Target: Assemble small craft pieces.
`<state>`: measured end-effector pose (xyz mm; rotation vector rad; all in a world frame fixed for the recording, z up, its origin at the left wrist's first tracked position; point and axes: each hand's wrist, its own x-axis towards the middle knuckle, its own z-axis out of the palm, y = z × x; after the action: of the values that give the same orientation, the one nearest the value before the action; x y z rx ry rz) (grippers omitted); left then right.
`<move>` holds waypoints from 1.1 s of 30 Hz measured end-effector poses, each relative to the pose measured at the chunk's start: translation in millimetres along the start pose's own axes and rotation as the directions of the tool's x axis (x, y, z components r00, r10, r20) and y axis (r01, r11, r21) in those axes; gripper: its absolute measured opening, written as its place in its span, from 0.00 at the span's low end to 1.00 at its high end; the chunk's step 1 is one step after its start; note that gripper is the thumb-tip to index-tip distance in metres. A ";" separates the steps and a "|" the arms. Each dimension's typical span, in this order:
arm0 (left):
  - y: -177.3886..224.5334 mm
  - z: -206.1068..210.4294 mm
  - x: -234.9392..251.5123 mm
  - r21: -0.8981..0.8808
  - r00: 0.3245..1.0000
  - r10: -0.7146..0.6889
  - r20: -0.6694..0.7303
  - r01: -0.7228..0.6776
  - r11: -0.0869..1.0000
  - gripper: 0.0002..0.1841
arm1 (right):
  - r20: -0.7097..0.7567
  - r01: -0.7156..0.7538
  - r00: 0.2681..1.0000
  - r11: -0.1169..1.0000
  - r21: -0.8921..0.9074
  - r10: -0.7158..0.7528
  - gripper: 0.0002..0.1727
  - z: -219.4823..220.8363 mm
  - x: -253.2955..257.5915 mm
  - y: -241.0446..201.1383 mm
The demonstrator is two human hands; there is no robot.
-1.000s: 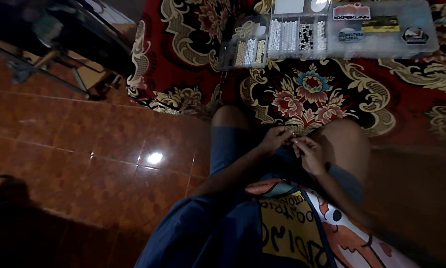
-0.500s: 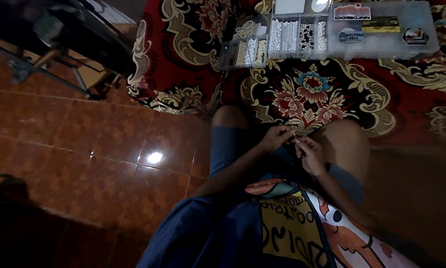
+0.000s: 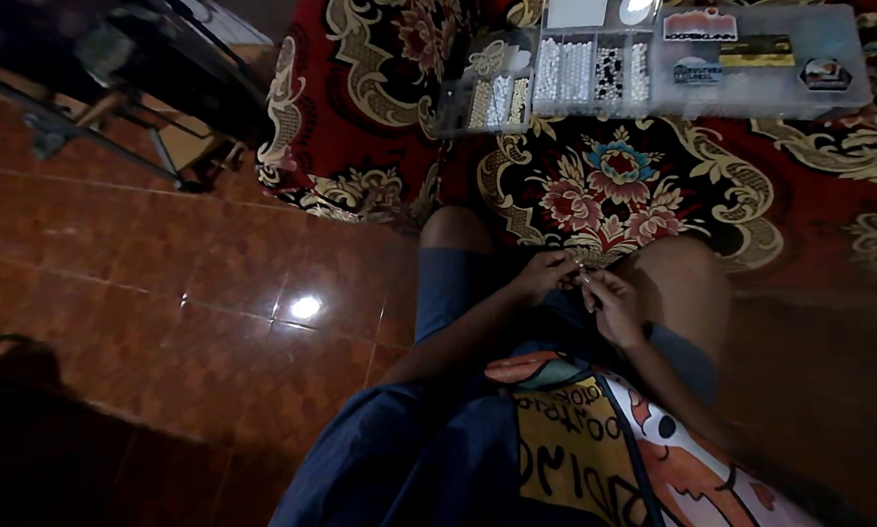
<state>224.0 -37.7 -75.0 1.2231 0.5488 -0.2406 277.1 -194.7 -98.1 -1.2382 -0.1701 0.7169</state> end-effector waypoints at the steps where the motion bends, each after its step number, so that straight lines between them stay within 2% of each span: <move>1: -0.1 -0.1 0.2 0.002 1.000 0.008 0.002 -0.008 1.000 0.12 | -0.002 -0.001 1.000 1.000 0.001 0.001 0.13 0.0 0.1 0.5; 8: -0.4 -0.8 0.2 0.035 0.999 0.049 0.014 -0.049 0.998 0.12 | -0.002 -0.008 1.000 1.000 0.013 0.008 0.14 -0.6 0.4 0.8; 12: 3.5 -0.2 -2.0 0.126 0.993 0.118 0.013 -0.119 0.985 0.12 | 0.003 -0.009 1.000 1.000 0.022 0.009 0.14 -0.8 0.0 1.0; 23: 7.0 -4.5 -1.0 0.376 0.945 0.323 0.057 -0.320 0.870 0.12 | -0.034 -0.008 0.999 1.000 -0.012 0.008 0.11 1.5 -1.6 -1.5; 28: 5.9 -7.1 -2.3 0.404 0.900 0.422 0.114 -0.430 0.808 0.11 | -0.047 0.003 0.999 0.998 -0.060 -0.006 0.09 1.2 -1.7 -2.0; 33: 2.9 -9.2 -1.0 0.460 0.878 0.464 0.115 -0.461 0.759 0.12 | -0.065 0.007 0.998 0.997 -0.075 -0.012 0.08 1.7 -0.8 -2.0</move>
<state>221.9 -28.3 -74.3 1.8029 0.1699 0.0622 276.5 -194.0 -95.6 -1.3302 -0.1498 0.6658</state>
